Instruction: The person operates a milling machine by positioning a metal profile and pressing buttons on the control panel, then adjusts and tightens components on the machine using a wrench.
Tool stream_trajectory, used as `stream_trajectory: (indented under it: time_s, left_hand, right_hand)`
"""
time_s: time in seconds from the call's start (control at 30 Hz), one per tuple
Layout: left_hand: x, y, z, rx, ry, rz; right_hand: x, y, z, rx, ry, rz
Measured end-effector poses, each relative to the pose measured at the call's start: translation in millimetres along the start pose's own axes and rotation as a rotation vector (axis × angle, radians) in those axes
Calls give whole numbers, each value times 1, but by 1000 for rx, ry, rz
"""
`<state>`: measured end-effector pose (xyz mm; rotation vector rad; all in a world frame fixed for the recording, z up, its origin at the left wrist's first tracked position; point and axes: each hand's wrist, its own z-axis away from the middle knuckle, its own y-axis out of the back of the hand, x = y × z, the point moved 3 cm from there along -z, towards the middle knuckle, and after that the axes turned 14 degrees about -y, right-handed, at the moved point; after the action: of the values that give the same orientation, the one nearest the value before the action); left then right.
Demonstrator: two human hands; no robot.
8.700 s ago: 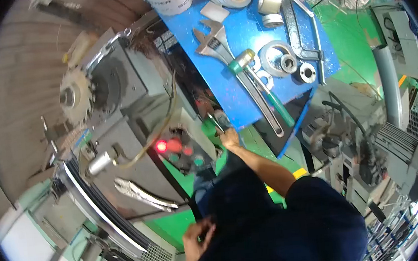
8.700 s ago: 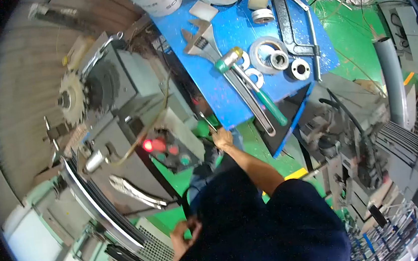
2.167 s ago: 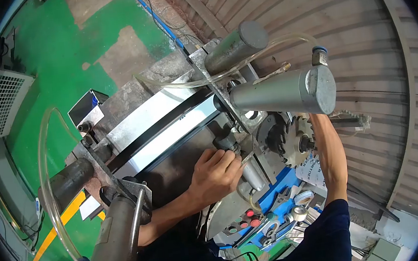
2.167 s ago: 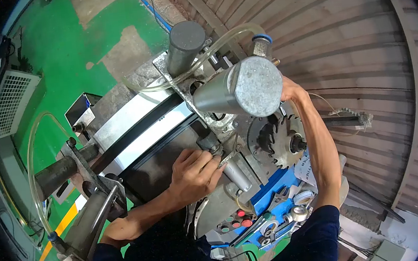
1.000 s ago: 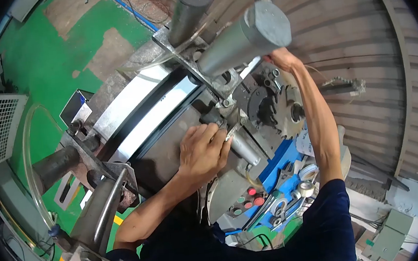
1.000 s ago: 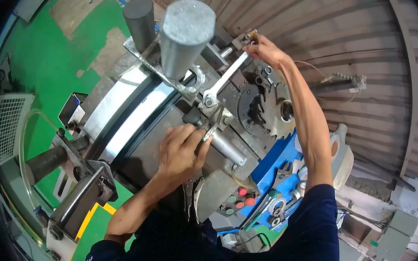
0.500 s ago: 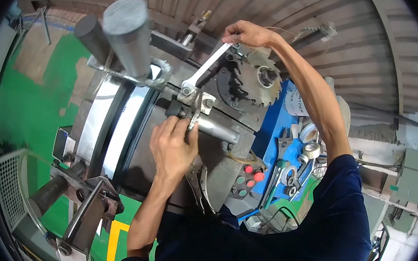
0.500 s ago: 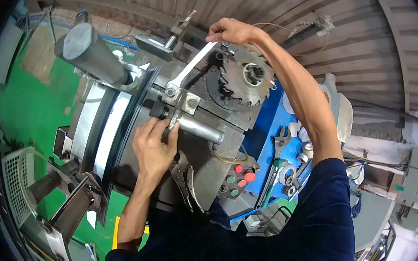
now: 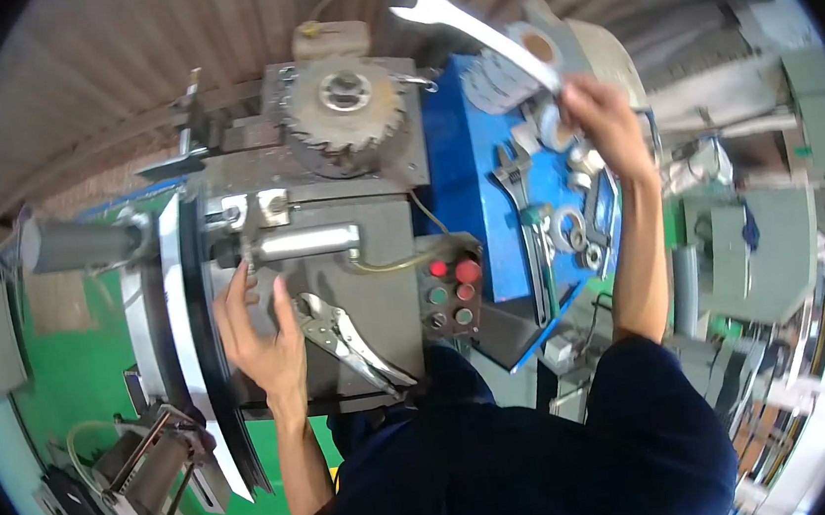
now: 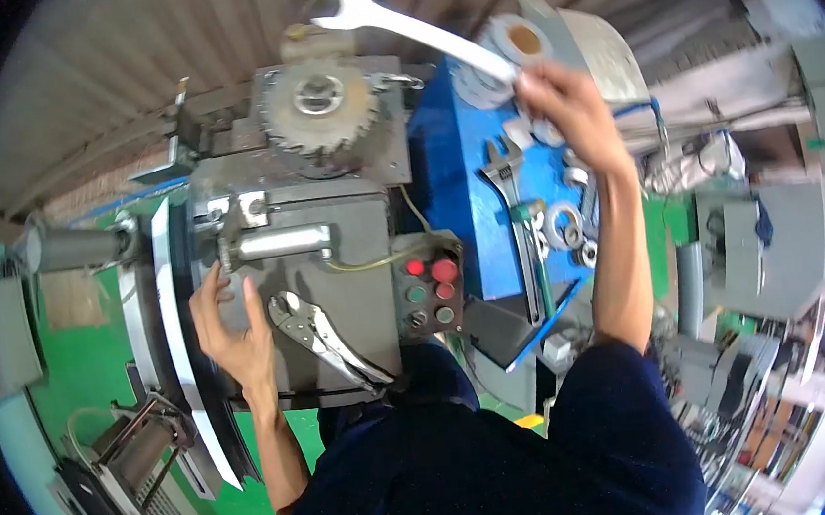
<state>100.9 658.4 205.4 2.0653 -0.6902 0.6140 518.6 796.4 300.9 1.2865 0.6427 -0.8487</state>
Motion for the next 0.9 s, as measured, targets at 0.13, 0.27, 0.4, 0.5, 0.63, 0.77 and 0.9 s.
stream_trajectory:
  time_s: [0.13,0.27,0.4,0.5,0.63,0.77,0.9]
  left_hand:
    - [34,-1,44,-27,-93,6]
    - [61,-12,96,-189,-59,44]
    - [106,-45,108,-258,-183,159]
    - [134,-64,107,-301,-311,207]
    - [160,-66,101,-303,-449,183]
    - [170,-60,106,-280,-406,152]
    - [161,-56,116,-229,-348,89]
  right_hand:
    - [164,-14,164,376,-462,-86]
    - [280,-87,305,607,-732,11]
    - [295,-136,339,548,-874,-19]
    - [320,-156,314,500,-837,-62]
    - [331,-155,273,576,-718,-289]
    - [333,-151,258,555,-579,-310]
    - [315,-141,252,546,-306,31]
